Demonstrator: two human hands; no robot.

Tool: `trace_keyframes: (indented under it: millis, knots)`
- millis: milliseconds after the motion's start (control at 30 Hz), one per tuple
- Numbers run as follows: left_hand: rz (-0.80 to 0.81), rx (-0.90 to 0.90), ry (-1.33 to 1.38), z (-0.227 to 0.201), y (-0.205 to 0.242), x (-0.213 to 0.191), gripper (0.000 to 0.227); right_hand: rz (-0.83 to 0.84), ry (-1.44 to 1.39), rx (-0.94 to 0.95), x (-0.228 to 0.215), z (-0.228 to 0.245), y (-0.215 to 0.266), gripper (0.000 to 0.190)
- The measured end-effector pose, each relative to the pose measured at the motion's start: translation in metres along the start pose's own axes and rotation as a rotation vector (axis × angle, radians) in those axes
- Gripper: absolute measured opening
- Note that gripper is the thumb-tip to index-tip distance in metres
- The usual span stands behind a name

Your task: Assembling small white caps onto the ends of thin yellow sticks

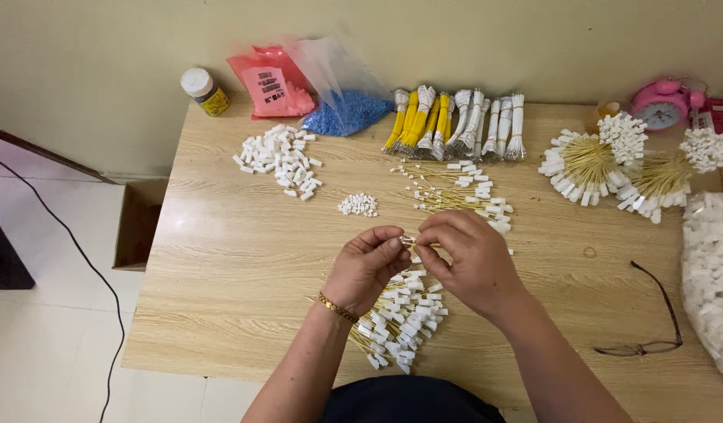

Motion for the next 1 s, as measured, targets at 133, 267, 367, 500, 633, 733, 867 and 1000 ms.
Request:
trace_keyframes:
  millis: [133, 267, 367, 500, 633, 733, 867, 1000]
  knots:
    - [0.002, 0.01, -0.003, 0.0, 0.001, 0.003, 0.018, -0.016, 0.03, -0.014, 0.0, 0.002, -0.002, 0.007]
    - [-0.006, 0.022, -0.012, -0.002, 0.002, 0.005, 0.018, -0.028, 0.04, -0.046, 0.004, -0.001, -0.002, 0.01]
    - [-0.01, 0.042, -0.036, -0.002, 0.002, 0.004, 0.018, -0.04, 0.069, -0.056, 0.005, 0.0, -0.001, 0.011]
    - [-0.002, 0.107, -0.168, 0.005, -0.004, -0.004, 0.019, -0.047, 0.128, -0.054, 0.005, 0.002, -0.002, 0.012]
    - [0.003, 0.14, -0.245, 0.008, -0.008, -0.002, 0.018, 0.003, 0.095, -0.053, 0.012, -0.006, -0.003, 0.013]
    - [-0.024, 0.125, -0.29, 0.008, -0.009, -0.001, 0.021, -0.017, 0.1, -0.01, 0.02, -0.017, 0.001, 0.012]
    - [-0.039, 0.073, -0.457, 0.016, -0.02, -0.009, 0.02, 0.077, -0.012, 0.129, 0.042, -0.048, 0.011, 0.007]
    - [0.024, 0.055, -0.861, 0.039, -0.04, -0.046, 0.042, 0.179, -0.031, 0.301, 0.074, -0.093, 0.029, 0.004]
Point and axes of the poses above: each hand's wrist, its own y-axis away from the middle knuckle, its own x-axis out of the palm, z = x × y, the point moved 2 cm from there along -y, towards the middle knuckle, and after that the axes turned 7 degrees about x, right-handed, at the moved point
